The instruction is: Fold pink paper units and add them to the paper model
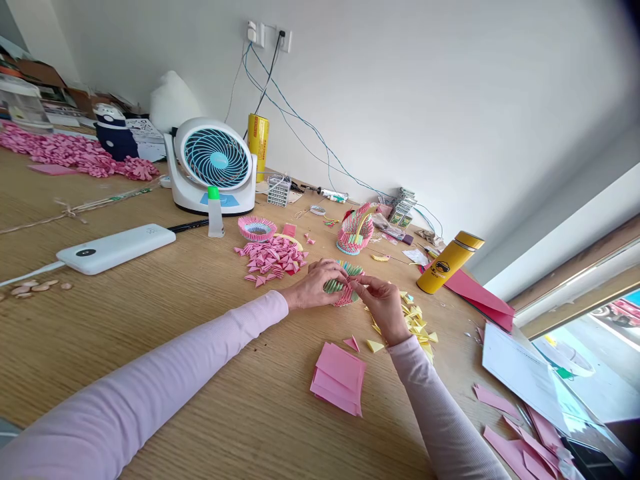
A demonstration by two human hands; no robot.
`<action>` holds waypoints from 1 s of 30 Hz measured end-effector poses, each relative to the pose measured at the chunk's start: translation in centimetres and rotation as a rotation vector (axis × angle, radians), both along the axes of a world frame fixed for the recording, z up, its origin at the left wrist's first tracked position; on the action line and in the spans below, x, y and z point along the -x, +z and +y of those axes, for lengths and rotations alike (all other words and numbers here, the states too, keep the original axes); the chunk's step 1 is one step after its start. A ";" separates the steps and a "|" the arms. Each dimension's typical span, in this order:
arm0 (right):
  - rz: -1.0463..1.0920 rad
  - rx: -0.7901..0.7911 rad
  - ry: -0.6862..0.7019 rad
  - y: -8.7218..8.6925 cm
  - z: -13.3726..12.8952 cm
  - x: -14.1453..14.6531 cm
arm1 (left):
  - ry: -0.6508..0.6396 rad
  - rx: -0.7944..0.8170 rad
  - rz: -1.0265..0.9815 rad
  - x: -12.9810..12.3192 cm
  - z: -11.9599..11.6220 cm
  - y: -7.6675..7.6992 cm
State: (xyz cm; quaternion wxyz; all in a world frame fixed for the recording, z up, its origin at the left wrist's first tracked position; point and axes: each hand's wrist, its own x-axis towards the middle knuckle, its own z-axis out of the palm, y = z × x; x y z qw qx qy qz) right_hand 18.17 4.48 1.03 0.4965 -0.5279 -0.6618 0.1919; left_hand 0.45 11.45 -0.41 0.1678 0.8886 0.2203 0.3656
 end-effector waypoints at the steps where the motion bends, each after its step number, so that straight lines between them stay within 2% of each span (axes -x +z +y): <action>1: -0.010 -0.002 0.000 0.0 0.0 0.0 | 0.000 0.001 0.003 0.0 0.0 0.0; 14: -0.108 0.020 0.017 0.5 -0.2 -0.1 | 0.004 -0.006 -0.020 0.0 0.0 -0.3; 21: -0.092 0.012 0.032 0.6 -0.4 0.1 | 0.042 -0.004 0.011 0.1 -0.2 -0.3; 26: 0.040 0.001 -0.018 0.6 -0.3 0.0 | 0.008 -0.023 0.024 0.1 -0.5 0.2; 30: 0.179 -0.009 -0.034 1.5 -0.4 -0.8 | -0.007 -0.073 0.051 0.2 -0.6 0.4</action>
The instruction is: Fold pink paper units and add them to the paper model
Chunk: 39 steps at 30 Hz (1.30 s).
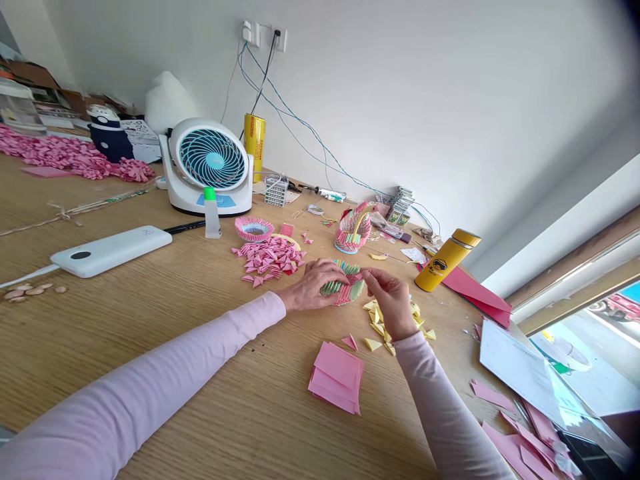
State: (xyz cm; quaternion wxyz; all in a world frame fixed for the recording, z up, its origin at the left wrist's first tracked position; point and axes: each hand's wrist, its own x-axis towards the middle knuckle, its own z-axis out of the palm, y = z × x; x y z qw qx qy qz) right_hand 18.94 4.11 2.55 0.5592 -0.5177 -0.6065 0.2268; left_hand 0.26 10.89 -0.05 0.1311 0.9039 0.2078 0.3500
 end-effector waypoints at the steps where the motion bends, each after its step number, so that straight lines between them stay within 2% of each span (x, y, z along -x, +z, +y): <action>1: 0.000 0.007 0.020 0.4 -0.1 -0.4 | 0.000 -0.010 0.002 0.0 0.0 0.0; 6: -0.189 0.183 0.228 1.9 -0.8 -2.8 | 0.002 -0.026 -0.017 0.0 0.3 -0.3; 9: -0.285 0.346 0.395 1.5 -0.9 -4.0 | 0.007 -0.044 -0.058 0.2 0.5 -0.9; 11: -0.350 0.395 0.461 0.9 -0.7 -4.4 | 0.033 -0.042 -0.102 0.3 0.5 -1.5; 13: -0.455 0.350 0.403 0.7 -0.5 -4.4 | 0.089 0.011 -0.156 0.2 0.4 -2.3; 17: -0.642 0.090 0.120 1.3 -0.5 -3.3 | 0.125 0.194 -0.221 -0.4 0.0 -3.7; 20: -0.699 -0.037 0.073 1.5 -0.7 -2.0 | 0.092 0.368 -0.293 -1.0 -0.4 -4.0; 22: -0.732 -0.046 0.077 1.2 -0.6 -1.4 | 0.057 0.440 -0.336 -1.2 -0.5 -3.9; 27: -0.722 -0.036 0.037 0.1 0.1 -0.9 | 0.024 0.558 -0.408 -1.3 -0.4 -3.1; 31: -0.710 -0.007 0.072 0.3 0.6 -0.7 | -0.040 0.705 -0.440 -0.8 -0.2 -2.7; 36: -0.369 0.177 0.214 1.5 0.2 -0.5 | -0.110 0.917 -0.540 -0.6 -0.8 -2.1; 39: -0.228 0.227 0.244 2.1 -0.2 -0.5 | -0.207 1.014 -0.593 -0.9 -1.5 -1.7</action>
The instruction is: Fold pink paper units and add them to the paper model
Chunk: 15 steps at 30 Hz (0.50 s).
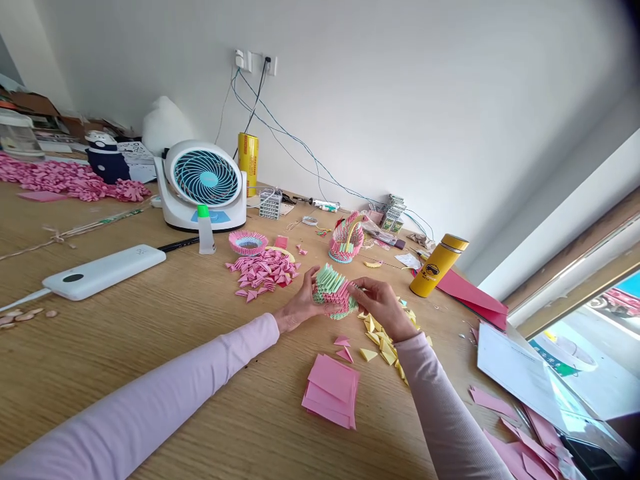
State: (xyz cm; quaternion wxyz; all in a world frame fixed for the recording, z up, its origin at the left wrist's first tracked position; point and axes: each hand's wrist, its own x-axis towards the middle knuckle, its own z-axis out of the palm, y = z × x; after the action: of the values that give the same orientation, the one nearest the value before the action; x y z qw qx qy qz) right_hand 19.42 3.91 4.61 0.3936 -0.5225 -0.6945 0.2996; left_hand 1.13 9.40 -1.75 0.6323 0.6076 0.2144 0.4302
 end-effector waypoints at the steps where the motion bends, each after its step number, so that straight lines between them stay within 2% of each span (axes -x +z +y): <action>1: 0.017 0.008 -0.006 0.1 -0.1 0.0 | -0.044 0.015 -0.025 -0.1 -0.2 0.1; 3: 0.030 0.017 -0.016 0.2 -0.2 0.0 | -0.086 0.013 -0.042 -0.2 -0.6 0.2; 8: 0.049 0.037 -0.013 0.4 -0.2 -0.1 | -0.041 0.010 0.038 -0.4 -1.1 0.1; 15: 0.071 0.121 0.043 0.1 0.0 -0.7 | -0.119 -0.001 0.018 -0.3 -1.1 -0.2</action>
State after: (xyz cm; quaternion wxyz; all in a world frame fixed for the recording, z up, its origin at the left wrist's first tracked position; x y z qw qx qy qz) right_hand 20.14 3.91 4.72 0.3793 -0.5191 -0.6719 0.3677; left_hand 1.47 8.30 -1.96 0.6544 0.6235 0.1836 0.3865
